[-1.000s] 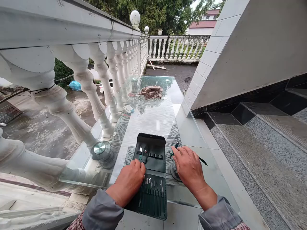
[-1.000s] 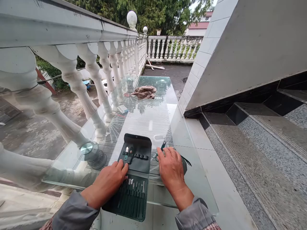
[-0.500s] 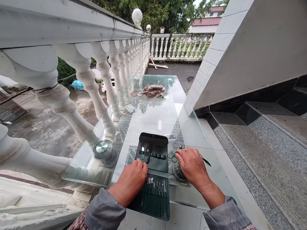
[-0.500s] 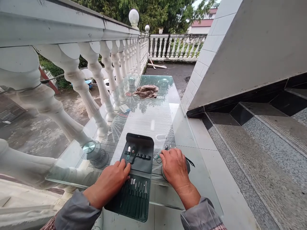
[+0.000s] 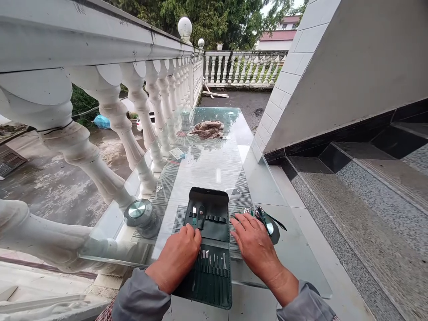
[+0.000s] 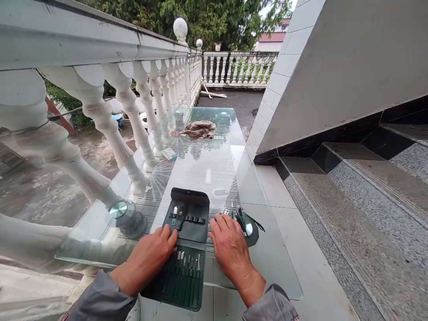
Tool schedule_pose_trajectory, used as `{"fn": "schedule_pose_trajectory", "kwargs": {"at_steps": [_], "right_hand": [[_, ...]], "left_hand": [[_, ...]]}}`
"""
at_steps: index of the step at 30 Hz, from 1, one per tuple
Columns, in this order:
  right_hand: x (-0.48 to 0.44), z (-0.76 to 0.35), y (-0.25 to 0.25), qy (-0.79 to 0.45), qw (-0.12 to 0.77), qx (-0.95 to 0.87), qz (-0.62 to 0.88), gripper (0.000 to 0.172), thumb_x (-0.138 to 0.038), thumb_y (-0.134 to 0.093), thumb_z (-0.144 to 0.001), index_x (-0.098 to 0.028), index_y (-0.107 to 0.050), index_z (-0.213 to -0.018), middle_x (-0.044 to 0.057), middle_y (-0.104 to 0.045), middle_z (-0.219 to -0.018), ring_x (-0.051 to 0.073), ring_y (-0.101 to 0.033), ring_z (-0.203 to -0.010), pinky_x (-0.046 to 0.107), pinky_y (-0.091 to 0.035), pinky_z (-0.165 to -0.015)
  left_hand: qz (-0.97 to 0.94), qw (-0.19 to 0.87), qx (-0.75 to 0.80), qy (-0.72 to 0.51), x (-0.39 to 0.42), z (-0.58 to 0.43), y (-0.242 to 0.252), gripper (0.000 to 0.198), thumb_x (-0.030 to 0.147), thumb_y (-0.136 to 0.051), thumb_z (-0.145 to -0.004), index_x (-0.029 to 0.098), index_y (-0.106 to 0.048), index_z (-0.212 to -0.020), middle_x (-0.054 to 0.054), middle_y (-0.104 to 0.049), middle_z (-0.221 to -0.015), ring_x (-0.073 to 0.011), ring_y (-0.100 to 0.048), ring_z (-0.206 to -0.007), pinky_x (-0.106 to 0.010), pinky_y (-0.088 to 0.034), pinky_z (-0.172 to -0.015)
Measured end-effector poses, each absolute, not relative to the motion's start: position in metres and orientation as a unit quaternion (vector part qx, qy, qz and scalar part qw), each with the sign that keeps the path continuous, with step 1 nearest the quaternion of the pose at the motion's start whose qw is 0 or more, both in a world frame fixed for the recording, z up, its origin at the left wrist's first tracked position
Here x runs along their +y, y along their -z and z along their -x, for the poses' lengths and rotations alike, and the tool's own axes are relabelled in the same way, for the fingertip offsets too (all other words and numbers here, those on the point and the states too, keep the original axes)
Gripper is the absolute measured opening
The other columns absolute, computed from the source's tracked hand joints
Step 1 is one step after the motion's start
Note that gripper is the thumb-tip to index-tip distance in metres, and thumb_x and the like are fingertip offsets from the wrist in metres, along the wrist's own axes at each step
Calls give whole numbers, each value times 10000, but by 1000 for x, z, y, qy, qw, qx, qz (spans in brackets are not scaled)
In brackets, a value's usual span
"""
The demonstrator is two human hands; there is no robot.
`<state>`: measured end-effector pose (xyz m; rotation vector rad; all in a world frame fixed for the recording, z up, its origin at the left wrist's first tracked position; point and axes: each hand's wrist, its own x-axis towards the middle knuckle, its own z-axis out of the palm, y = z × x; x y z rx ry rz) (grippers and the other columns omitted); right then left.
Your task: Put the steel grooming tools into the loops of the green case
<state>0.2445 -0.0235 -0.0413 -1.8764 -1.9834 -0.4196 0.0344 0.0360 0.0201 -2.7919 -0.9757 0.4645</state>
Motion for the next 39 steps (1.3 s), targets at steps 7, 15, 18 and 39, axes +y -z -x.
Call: {"fn": "schedule_pose_trajectory", "kwargs": {"at_steps": [7, 15, 18, 39], "right_hand": [[-36, -270, 39, 122, 207, -741, 628, 293, -195, -423, -889, -184, -588, -1131, 73, -589, -1215, 220, -453, -1200, 414, -364, -997], [-52, -306, 23, 131, 288, -604, 732, 236, -275, -426, -900, -162, -583, -1034, 82, -638, -987, 200, -544, -947, 341, -433, -826], [-56, -306, 25, 105, 252, -607, 746, 185, -289, -447, -890, -190, -603, -893, 48, -632, -843, 184, -538, -813, 306, -418, -717], [-42, -297, 23, 140, 251, -590, 755, 241, -239, -417, -885, -181, -606, -1023, 68, -641, -937, 203, -524, -886, 322, -412, -776]], "left_hand": [[928, 76, -327, -163, 36, -36, -22, 366, 94, -448, -874, 97, -494, -1237, -177, -571, -1058, -241, -601, -887, -291, -515, -618], [925, 86, -329, -168, 35, -38, -22, 372, 103, -450, -874, 107, -496, -1243, -182, -575, -1050, -247, -600, -880, -286, -499, -607], [926, 89, -327, -165, 36, -37, -21, 384, 87, -449, -866, 104, -489, -1248, -197, -559, -1089, -251, -597, -884, -289, -497, -601], [932, 87, -322, -141, 36, -34, -16, 369, 103, -450, -869, 92, -482, -1236, -180, -557, -1029, -245, -593, -856, -299, -495, -605]]}}
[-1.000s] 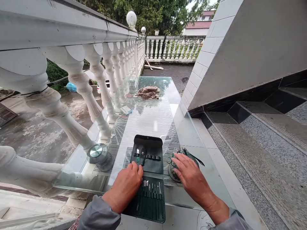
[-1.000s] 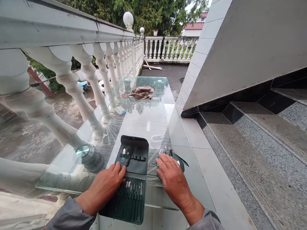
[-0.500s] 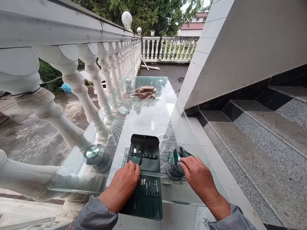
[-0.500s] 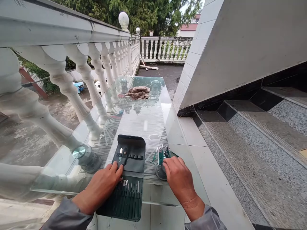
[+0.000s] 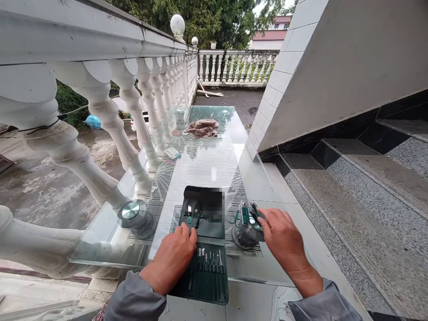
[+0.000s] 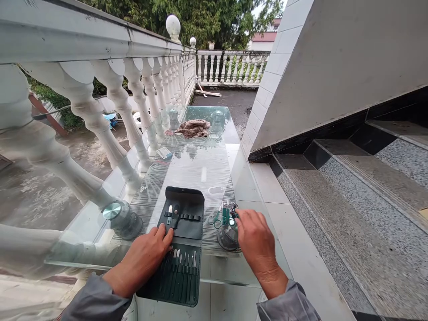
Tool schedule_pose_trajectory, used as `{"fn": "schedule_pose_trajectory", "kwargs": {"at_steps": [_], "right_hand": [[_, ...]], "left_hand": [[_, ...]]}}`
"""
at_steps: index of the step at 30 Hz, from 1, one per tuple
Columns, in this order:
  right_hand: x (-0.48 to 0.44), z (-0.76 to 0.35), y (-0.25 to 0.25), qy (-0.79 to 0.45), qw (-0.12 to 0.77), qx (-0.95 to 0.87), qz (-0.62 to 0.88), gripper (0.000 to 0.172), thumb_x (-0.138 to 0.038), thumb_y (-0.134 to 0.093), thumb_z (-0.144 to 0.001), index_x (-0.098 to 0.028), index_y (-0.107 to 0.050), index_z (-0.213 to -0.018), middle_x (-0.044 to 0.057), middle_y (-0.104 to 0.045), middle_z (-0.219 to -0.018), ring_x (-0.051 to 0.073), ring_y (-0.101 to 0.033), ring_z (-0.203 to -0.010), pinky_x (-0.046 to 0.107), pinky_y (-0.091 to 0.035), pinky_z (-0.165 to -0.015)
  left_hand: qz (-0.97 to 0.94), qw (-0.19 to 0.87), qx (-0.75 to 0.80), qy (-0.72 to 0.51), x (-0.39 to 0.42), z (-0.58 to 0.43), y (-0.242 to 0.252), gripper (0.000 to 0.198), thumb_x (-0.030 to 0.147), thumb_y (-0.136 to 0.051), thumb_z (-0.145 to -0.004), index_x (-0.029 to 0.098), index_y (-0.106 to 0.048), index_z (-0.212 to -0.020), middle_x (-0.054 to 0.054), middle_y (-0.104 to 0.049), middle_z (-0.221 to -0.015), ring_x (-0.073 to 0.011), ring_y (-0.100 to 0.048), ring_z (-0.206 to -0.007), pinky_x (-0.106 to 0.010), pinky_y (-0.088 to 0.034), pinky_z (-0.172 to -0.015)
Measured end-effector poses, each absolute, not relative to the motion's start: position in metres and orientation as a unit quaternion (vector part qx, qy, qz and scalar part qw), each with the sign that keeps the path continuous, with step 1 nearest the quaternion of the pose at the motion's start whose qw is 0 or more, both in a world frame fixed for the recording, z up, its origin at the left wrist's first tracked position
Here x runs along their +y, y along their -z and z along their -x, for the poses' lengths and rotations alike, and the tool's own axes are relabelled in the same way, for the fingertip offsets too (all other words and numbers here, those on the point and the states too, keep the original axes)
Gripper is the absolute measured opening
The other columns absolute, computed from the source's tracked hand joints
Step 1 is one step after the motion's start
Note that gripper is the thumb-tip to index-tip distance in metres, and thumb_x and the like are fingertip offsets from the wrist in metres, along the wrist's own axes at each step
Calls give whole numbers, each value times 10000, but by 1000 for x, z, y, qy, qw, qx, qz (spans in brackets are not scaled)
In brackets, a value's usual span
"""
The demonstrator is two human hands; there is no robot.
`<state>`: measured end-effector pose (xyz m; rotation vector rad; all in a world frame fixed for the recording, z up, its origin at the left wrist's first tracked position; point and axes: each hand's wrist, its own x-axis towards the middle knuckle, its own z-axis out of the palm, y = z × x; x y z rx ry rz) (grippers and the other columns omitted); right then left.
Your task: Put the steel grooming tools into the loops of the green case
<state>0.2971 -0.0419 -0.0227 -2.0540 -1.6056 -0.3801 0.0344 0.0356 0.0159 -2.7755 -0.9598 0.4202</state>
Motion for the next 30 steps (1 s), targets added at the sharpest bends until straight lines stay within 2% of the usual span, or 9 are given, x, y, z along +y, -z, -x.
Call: {"fn": "schedule_pose_trajectory", "kwargs": {"at_steps": [6, 12, 18, 23, 26, 30], "right_hand": [[-47, -308, 29, 111, 222, -563, 788, 173, -293, -456, -857, -207, -602, -889, 35, -649, -799, 187, -553, -782, 290, -398, -631], [-43, -298, 36, 110, 213, -562, 791, 178, -228, -451, -837, -211, -602, -931, 32, -658, -782, 173, -569, -744, 270, -372, -588], [-35, -298, 37, 60, 230, -529, 814, 199, -259, -458, -839, -212, -604, -967, 9, -652, -713, 169, -577, -677, 262, -349, -562], [-30, -299, 35, 81, 239, -551, 796, 203, -251, -434, -865, -200, -627, -904, 42, -651, -812, 183, -555, -782, 275, -387, -654], [-31, -300, 33, 121, 227, -592, 764, 228, -205, -423, -869, -195, -645, -923, 64, -633, -890, 199, -502, -847, 299, -398, -746], [-33, -298, 29, 161, 223, -611, 742, 223, -200, -443, -862, -185, -660, -911, 84, -628, -917, 220, -482, -877, 345, -407, -784]], "left_hand": [[932, 94, -321, -141, 35, -36, -17, 366, 86, -463, -854, 92, -503, -1218, -173, -571, -1009, -234, -589, -850, -288, -486, -615], [932, 102, -321, -134, 35, -36, -16, 362, 95, -454, -857, 89, -504, -1215, -174, -569, -988, -236, -582, -823, -283, -472, -584], [929, 105, -322, -149, 35, -37, -18, 379, 101, -456, -863, 100, -491, -1240, -169, -572, -1020, -223, -588, -843, -269, -471, -608], [929, 99, -324, -152, 34, -37, -17, 381, 111, -447, -878, 100, -482, -1257, -181, -575, -1033, -234, -596, -857, -278, -486, -606], [930, 100, -319, -153, 33, -37, -16, 386, 111, -437, -883, 95, -474, -1267, -215, -556, -1104, -247, -599, -882, -291, -493, -615], [932, 90, -314, -155, 31, -38, -17, 393, 104, -424, -889, 82, -462, -1279, -260, -524, -1185, -265, -605, -908, -304, -506, -614]]}}
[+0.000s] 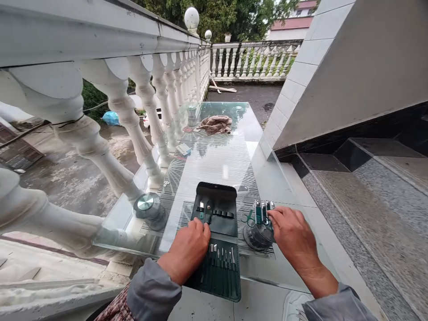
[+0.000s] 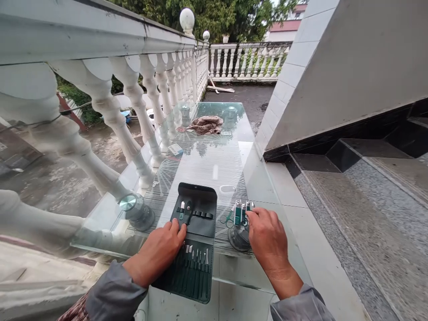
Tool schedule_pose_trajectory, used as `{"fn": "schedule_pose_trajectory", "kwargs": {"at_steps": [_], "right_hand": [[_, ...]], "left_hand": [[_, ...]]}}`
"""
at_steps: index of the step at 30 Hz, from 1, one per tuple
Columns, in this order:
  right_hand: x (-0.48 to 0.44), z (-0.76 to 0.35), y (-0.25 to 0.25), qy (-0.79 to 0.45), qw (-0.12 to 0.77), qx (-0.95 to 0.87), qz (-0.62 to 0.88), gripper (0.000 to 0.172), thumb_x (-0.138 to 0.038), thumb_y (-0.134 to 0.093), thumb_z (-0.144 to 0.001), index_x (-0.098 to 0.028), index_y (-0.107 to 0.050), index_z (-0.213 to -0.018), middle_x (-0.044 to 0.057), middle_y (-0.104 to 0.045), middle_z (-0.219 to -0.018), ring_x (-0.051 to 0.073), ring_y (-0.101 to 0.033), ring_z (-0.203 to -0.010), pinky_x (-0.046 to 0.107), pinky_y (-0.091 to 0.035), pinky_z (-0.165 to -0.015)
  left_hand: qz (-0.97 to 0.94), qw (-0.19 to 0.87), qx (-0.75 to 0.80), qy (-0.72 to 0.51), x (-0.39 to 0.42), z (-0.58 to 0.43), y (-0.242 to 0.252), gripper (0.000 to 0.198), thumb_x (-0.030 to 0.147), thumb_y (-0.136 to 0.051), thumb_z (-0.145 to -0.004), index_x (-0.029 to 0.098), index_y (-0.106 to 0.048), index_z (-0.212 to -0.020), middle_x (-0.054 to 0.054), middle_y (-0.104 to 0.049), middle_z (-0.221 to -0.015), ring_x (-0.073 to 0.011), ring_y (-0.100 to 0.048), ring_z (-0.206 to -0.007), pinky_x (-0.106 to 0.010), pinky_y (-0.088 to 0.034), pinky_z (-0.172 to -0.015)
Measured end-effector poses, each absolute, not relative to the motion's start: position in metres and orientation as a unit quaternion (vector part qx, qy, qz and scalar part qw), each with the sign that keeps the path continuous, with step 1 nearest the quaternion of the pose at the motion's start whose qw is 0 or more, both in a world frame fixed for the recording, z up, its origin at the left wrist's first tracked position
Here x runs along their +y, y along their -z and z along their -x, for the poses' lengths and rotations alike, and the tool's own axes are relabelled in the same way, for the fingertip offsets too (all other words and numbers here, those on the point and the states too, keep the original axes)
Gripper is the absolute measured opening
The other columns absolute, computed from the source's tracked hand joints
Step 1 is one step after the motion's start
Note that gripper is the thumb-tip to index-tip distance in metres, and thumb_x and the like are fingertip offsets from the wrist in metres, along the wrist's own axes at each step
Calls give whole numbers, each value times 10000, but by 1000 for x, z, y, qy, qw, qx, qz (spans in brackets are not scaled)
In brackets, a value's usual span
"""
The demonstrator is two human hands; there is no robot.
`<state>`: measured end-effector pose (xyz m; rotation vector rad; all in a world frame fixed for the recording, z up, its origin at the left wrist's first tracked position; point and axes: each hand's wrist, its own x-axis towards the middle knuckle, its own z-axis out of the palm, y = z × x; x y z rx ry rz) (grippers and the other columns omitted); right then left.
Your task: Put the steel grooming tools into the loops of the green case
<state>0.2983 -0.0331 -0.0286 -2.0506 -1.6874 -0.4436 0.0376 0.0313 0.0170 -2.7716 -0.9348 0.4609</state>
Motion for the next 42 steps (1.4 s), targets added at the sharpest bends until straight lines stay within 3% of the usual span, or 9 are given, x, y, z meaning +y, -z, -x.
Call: {"fn": "schedule_pose_trajectory", "kwargs": {"at_steps": [6, 10, 13, 25, 30, 34, 42], "right_hand": [[-36, -259, 17, 131, 325, -673, 652, 241, -235, -453, -880, -174, -637, -1023, 84, -625, -961, 205, -521, -939, 358, -445, -832], [-35, -221, 19, 81, 332, -717, 607, 270, -186, -421, -887, -166, -617, -1072, 96, -613, -1013, 203, -532, -970, 363, -456, -846], [-32, -205, 24, 63, 325, -729, 599, 277, -161, -416, -882, -159, -605, -1085, 105, -604, -1040, 212, -526, -995, 375, -462, -848], [-29, -194, 44, 97, 273, -747, 599, 239, -162, -430, -872, -146, -639, -987, 115, -617, -1008, 235, -519, -959, 381, -438, -803], [-29, -190, 51, 120, 285, -740, 598, 255, -150, -428, -869, -144, -652, -990, 111, -624, -1014, 242, -509, -968, 373, -416, -806], [-29, -185, 55, 134, 307, -724, 603, 260, -146, -430, -863, -145, -659, -986, 106, -630, -1005, 243, -504, -974, 373, -396, -825], [-29, -183, 53, 129, 326, -712, 609, 249, -149, -451, -848, -154, -669, -968, 98, -641, -995, 238, -497, -974, 362, -374, -837]], "left_hand": [[930, 59, -328, -156, 32, -38, -23, 364, 133, -441, -893, 69, -480, -1249, -236, -553, -1141, -272, -600, -906, -308, -511, -597], [926, 15, -348, -142, 38, -38, -29, 241, 82, -428, -876, 91, -574, -1068, -134, -603, -936, -252, -589, -853, -313, -501, -605], [922, -6, -363, -134, 42, -37, -32, 216, 72, -408, -878, 106, -590, -989, -114, -596, -919, -252, -579, -856, -322, -495, -618], [922, -1, -373, -106, 52, -37, -21, 226, 98, -394, -898, 97, -570, -1040, -115, -577, -1004, -245, -547, -913, -312, -487, -639], [892, -27, -449, -42, 60, -36, -17, 161, 173, -413, -919, 168, -574, -932, -65, -595, -965, -216, -552, -926, -291, -469, -700], [853, -77, -517, 23, 72, -41, -14, 141, 300, -465, -912, 200, -556, -955, -39, -603, -1015, -193, -558, -975, -280, -443, -800], [812, -83, -578, -15, 101, -60, -12, 287, 411, -475, -873, 172, -535, -1020, -90, -668, -923, -261, -633, -894, -336, -464, -733]]}}
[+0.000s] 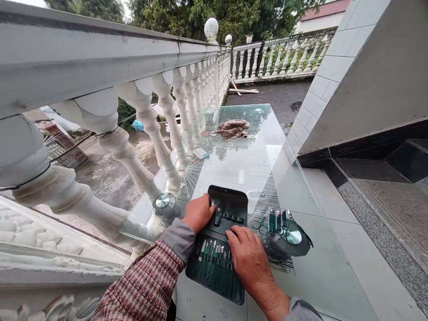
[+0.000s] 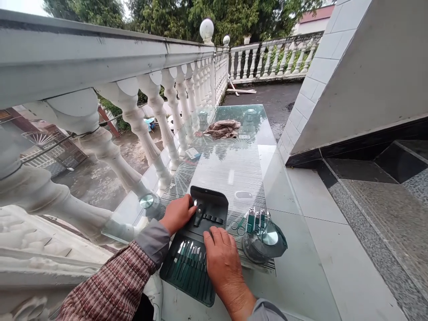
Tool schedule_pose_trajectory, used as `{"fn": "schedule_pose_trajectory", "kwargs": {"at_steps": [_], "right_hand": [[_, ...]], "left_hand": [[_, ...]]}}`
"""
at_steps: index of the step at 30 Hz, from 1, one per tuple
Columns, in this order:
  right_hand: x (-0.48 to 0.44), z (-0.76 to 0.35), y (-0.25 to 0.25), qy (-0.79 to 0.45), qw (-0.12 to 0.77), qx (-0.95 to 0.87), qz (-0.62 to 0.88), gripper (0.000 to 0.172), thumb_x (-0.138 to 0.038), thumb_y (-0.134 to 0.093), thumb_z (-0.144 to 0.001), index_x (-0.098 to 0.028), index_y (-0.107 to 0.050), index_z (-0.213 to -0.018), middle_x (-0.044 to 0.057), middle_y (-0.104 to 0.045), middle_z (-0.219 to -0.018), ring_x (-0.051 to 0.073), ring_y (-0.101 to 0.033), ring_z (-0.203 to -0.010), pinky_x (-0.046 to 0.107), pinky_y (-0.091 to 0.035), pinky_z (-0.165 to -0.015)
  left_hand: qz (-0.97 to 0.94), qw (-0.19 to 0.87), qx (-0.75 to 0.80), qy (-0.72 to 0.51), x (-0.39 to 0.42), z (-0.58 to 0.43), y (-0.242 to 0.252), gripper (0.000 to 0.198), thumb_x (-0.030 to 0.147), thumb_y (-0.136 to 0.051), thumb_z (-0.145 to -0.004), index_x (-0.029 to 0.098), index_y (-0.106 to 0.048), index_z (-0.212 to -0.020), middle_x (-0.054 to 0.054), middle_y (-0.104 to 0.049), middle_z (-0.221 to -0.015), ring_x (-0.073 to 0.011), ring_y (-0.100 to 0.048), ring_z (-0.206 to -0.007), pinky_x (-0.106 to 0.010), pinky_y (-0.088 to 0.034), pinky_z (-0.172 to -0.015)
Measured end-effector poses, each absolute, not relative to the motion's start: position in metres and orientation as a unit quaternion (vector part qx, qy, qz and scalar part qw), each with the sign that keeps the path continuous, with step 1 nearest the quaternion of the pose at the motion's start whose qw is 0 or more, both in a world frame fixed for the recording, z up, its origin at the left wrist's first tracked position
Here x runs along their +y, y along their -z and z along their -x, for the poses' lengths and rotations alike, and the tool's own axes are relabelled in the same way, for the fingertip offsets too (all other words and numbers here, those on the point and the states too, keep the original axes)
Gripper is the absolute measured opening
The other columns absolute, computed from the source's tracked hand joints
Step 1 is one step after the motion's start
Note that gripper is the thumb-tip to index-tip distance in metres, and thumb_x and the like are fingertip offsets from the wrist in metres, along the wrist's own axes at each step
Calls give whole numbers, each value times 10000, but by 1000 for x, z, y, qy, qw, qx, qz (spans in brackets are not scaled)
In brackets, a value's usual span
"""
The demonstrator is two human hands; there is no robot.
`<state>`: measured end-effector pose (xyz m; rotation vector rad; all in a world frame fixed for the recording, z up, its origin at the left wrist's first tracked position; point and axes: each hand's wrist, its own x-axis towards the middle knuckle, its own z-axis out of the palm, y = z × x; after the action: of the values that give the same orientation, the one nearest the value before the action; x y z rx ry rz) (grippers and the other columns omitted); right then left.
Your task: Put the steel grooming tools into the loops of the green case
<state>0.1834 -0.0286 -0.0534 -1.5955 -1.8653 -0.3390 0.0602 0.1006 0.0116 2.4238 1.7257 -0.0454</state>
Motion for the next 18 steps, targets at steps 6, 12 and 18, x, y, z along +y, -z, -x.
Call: {"fn": "schedule_pose_trajectory", "kwargs": {"at_steps": [6, 12, 18], "right_hand": [[-29, -183, 54, 121, 339, -706, 609, 236, -149, -474, -832, -155, -671, -962, 97, -643, -993, 235, -491, -972, 358, -371, -837], [-30, -182, 53, 124, 335, -707, 611, 235, -137, -468, -838, -163, -668, -956, 102, -636, -994, 234, -493, -972, 365, -384, -821], [-29, -182, 53, 130, 334, -705, 612, 238, -131, -469, -834, -180, -665, -959, 95, -636, -994, 233, -502, -974, 369, -392, -819]], "left_hand": [[-807, 90, 581, 45, 115, -68, -21, 252, 353, -531, -793, 177, -591, -963, -107, -676, -948, -272, -634, -923, -324, -467, -740], [-803, 96, 586, 35, 119, -68, -24, 240, 320, -539, -751, 183, -602, -939, -90, -678, -945, -262, -637, -903, -300, -467, -717], [-811, 95, 577, 21, 120, -70, -27, 277, 275, -530, -744, 156, -561, -993, -119, -665, -975, -283, -631, -910, -324, -468, -726]]}}
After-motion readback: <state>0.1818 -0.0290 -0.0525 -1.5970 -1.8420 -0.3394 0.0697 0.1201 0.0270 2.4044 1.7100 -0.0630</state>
